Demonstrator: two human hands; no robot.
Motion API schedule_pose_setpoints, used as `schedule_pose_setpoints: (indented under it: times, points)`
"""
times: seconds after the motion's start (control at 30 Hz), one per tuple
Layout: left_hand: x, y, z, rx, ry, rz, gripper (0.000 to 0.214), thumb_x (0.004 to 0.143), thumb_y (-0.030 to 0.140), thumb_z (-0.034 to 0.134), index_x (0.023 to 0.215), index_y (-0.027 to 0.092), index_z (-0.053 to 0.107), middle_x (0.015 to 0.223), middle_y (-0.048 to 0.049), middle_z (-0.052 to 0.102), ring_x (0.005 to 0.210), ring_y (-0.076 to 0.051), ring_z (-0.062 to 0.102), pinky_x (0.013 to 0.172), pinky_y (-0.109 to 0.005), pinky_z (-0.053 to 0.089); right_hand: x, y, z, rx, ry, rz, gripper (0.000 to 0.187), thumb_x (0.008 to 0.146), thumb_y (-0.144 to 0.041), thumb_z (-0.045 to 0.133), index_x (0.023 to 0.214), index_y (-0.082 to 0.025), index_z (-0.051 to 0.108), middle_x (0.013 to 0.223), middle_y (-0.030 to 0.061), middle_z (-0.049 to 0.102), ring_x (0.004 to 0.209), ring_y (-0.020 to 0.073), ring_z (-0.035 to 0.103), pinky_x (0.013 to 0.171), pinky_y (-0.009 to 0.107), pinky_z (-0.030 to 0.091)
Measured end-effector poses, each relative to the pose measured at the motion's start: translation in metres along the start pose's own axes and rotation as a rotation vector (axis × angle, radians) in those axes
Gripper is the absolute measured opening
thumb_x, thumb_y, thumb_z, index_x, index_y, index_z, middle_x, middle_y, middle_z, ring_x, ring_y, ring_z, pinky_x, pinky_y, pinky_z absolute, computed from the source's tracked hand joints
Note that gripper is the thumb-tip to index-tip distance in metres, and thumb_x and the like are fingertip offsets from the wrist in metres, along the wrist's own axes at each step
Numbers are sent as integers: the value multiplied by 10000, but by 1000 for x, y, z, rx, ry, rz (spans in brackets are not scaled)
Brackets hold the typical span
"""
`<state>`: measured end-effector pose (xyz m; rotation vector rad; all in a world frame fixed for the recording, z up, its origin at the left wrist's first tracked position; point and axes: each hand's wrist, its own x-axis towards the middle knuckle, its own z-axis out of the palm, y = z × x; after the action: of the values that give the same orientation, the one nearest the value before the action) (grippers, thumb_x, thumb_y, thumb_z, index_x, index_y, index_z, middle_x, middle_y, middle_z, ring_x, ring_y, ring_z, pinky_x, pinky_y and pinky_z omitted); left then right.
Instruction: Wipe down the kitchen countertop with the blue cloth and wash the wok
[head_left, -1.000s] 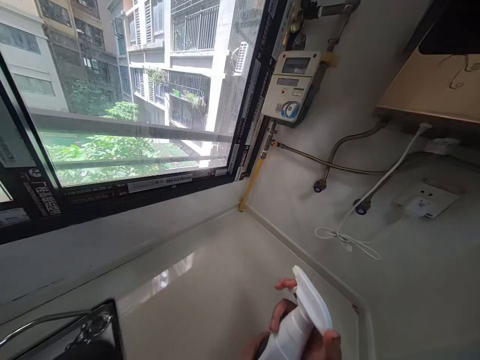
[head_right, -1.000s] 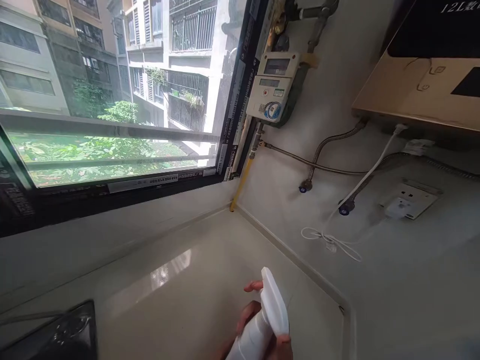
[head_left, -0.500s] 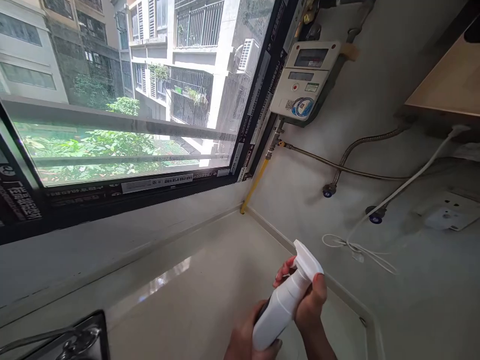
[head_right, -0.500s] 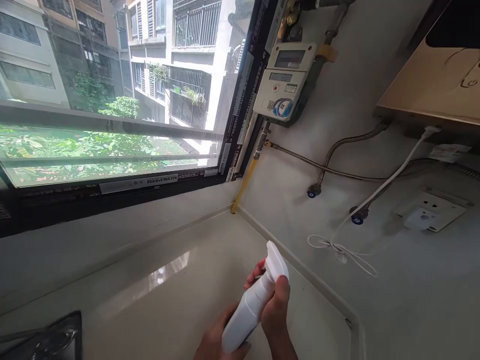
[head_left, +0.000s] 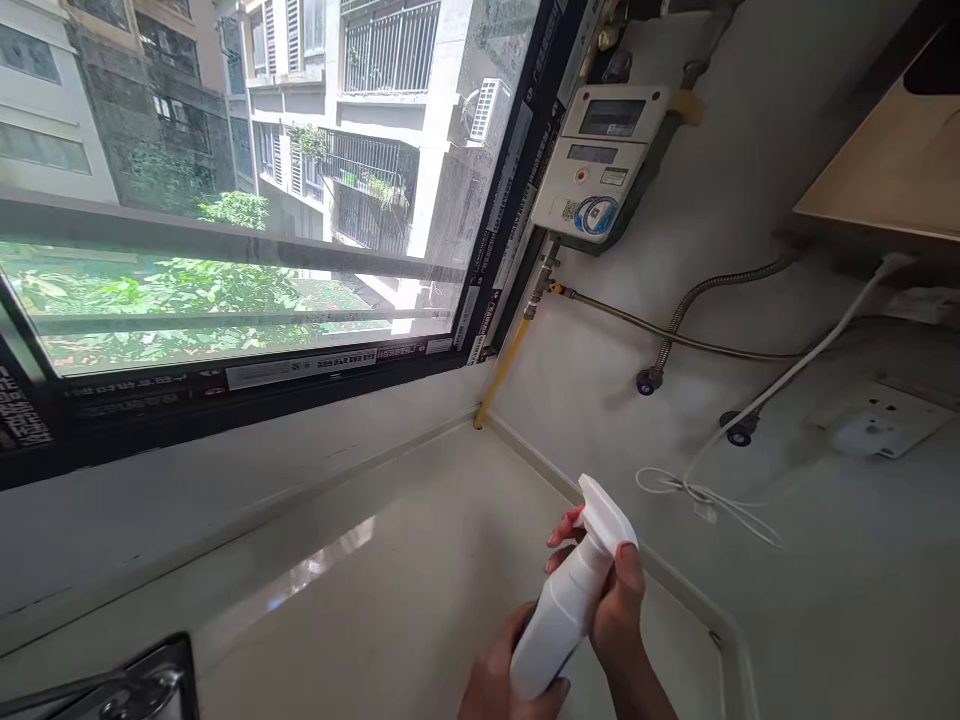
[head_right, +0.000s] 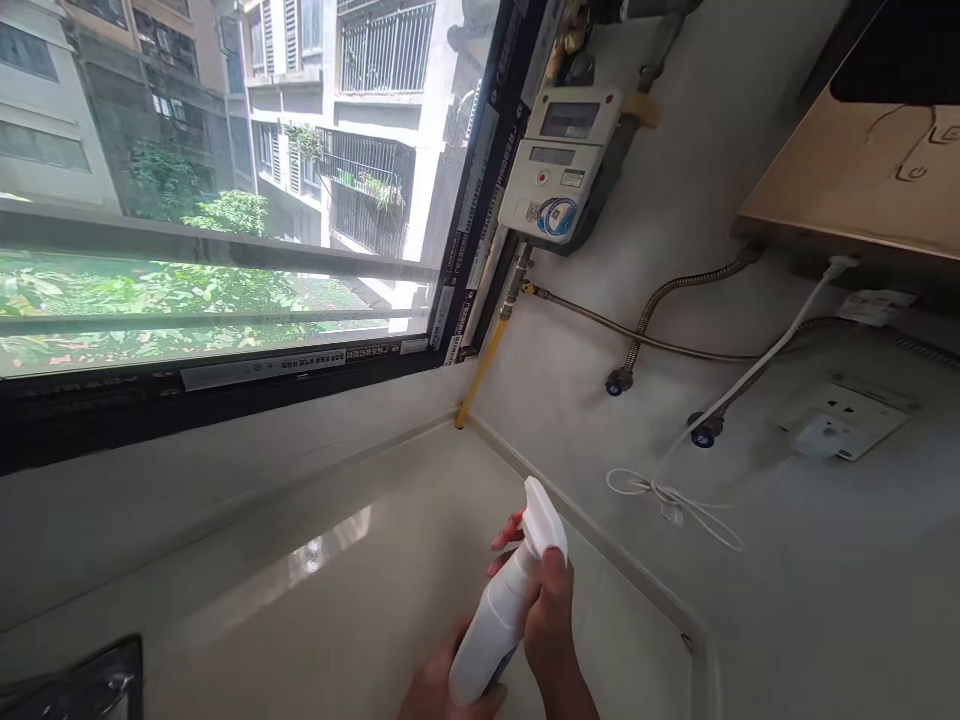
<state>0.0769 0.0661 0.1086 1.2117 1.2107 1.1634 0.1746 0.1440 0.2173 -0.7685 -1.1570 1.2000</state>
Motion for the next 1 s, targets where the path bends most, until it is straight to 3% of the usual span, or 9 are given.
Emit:
schedule_pose_setpoints:
  times: [0.13,0.33,0.53,0.7,0.9,1.0]
  points:
    - [12,6,-1,-31,-45,3,526,690,256,675,1208,188,612,996,-29,737,859,-196,655,774,-277,503,17,4,2,-50,84,12,588,724,-767,615,900,-206,635,676,-2,625,555,157,564,520,304,486]
    - [18,6,-12,-16,47,1,552,702,296,671,1241,199,598,1063,-38,736,921,-199,664,830,-275,500,31,20,11,-103,143,14,580,768,-783,549,821,-208,603,624,-15,592,546,154,542,457,278,394]
    - [6,-2,-15,-44,23,-22,550,722,299,658,1254,177,591,1036,-40,733,893,-192,657,804,-278,508,21,22,20,-97,64,0,623,765,-772,566,911,-176,674,800,37,685,677,184,637,666,342,527]
    - [-6,-8,-10,-69,70,-16,584,703,275,680,1268,169,577,1010,-47,740,846,-193,655,784,-285,523,8,11,32,-134,-32,-12,610,785,-744,579,1016,-190,687,931,73,703,861,253,674,705,389,556]
    - [-14,-3,-20,-60,105,22,575,687,300,697,1246,210,594,1039,-26,746,899,-203,667,820,-275,535,0,9,39,-179,79,-43,585,799,-756,553,822,-184,671,672,24,645,632,182,587,594,315,459]
    - [-16,-4,-26,-56,86,32,588,693,323,697,1259,201,597,1080,-41,749,940,-212,675,854,-282,539,1,13,41,-136,94,-31,606,765,-778,572,825,-184,670,684,21,648,624,181,596,593,317,470]
